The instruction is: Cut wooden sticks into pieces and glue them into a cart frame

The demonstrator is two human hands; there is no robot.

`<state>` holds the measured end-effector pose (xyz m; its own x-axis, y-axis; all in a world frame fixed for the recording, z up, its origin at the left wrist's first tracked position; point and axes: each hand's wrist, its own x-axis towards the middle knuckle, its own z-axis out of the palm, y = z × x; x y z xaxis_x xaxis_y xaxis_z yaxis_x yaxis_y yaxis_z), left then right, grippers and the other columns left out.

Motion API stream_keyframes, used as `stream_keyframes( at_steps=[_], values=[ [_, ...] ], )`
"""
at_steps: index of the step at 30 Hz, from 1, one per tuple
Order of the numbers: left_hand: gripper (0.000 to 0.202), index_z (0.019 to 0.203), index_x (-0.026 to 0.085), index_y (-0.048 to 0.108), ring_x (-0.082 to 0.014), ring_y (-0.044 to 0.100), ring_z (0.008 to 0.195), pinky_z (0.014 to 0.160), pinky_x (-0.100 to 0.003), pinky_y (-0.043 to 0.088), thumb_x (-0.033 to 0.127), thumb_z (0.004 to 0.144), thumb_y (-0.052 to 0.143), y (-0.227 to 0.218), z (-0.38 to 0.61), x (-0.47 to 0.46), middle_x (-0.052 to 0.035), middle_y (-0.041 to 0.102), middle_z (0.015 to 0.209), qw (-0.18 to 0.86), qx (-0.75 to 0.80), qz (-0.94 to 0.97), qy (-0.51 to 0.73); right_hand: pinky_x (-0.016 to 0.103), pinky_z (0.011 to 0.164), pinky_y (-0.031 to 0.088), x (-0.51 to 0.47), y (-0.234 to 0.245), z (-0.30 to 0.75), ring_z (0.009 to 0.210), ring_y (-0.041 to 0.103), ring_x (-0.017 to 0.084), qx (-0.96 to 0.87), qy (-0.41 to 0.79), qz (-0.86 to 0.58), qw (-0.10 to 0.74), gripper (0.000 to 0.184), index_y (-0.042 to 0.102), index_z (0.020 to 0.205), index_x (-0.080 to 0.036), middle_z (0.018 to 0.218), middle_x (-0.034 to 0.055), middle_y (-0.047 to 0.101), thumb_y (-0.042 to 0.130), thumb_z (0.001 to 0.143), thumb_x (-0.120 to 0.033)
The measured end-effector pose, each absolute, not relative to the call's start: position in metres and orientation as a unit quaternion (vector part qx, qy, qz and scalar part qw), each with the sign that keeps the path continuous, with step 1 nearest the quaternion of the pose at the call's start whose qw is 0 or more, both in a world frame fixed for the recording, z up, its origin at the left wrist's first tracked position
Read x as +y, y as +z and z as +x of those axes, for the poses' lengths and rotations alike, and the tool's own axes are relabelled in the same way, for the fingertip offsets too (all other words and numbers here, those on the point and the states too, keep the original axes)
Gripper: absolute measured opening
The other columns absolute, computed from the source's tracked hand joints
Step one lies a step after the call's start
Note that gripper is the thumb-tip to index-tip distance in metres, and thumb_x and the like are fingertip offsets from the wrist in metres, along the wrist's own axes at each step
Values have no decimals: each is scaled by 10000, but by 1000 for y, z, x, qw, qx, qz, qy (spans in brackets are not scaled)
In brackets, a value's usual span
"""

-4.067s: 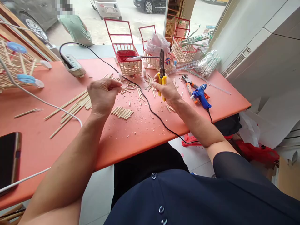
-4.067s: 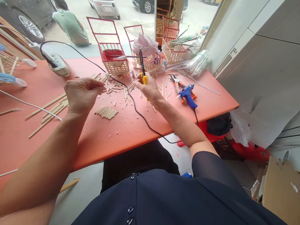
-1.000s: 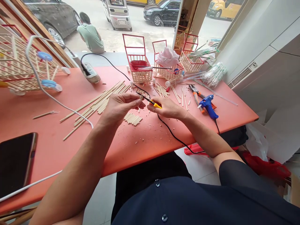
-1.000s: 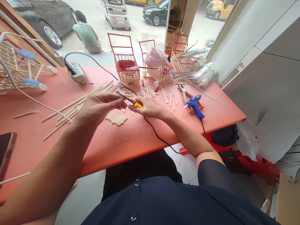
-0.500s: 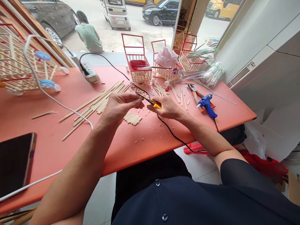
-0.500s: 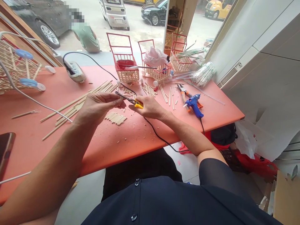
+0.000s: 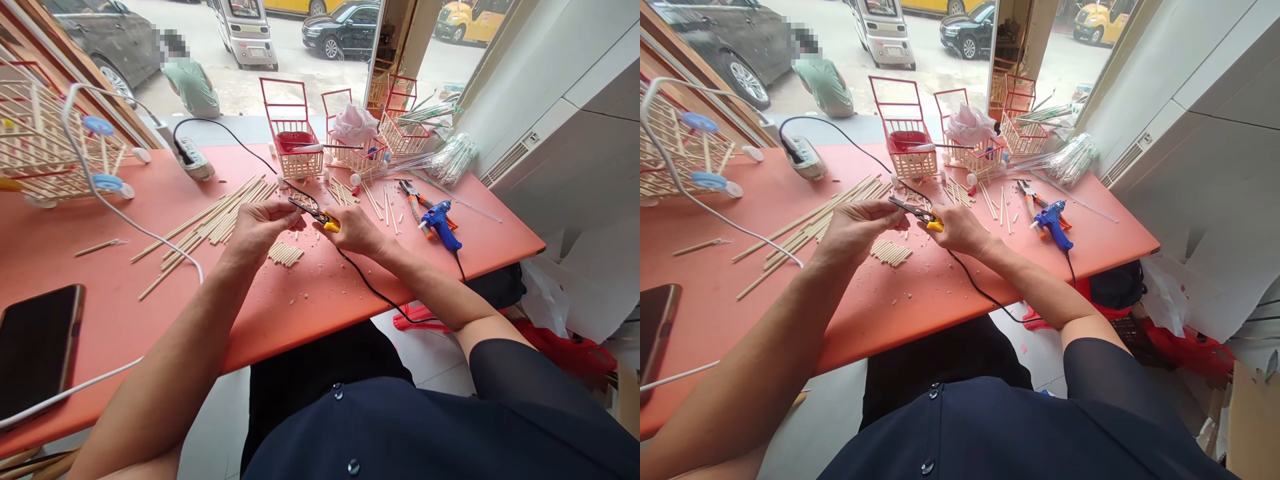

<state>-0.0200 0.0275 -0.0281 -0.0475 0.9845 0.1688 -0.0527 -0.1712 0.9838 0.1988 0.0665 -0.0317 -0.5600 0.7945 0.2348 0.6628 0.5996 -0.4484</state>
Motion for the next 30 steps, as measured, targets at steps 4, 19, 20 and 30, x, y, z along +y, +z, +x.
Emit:
stream_keyframes(
  at_steps=[4,19,20,30],
  values=[
    [290,788,176,894,-200,737,649,700,-348,616,392,650,1032,-30,-18,29,-75,802,696,452,440,509,585,319,798,357,71,-32,198,846,561,205,-876,147,-406,214,291,647,948,-182,949,94,717,661,1115,-420],
    [411,794,169,869,-157,695,600,629,-303,596,453,584,1079,-32,-30,37,-55,776,674,459,451,461,611,347,761,339,70,-11,172,851,653,245,-875,110,-450,138,408,751,1168,-97,1060,192,821,594,1190,-472],
    [412,795,169,865,-155,691,596,627,-302,593,462,597,1076,-33,-30,37,-56,776,676,456,452,461,612,350,761,341,70,-12,171,852,658,249,-876,107,-450,136,412,754,1164,-98,1055,193,822,597,1188,-478],
    [229,793,170,843,-155,676,578,626,-304,579,332,717,987,-41,-22,38,-59,778,684,441,489,463,593,353,756,345,71,-22,172,913,712,279,-870,116,-465,115,333,779,1186,-95,1101,217,839,605,1169,-378]
  ],
)
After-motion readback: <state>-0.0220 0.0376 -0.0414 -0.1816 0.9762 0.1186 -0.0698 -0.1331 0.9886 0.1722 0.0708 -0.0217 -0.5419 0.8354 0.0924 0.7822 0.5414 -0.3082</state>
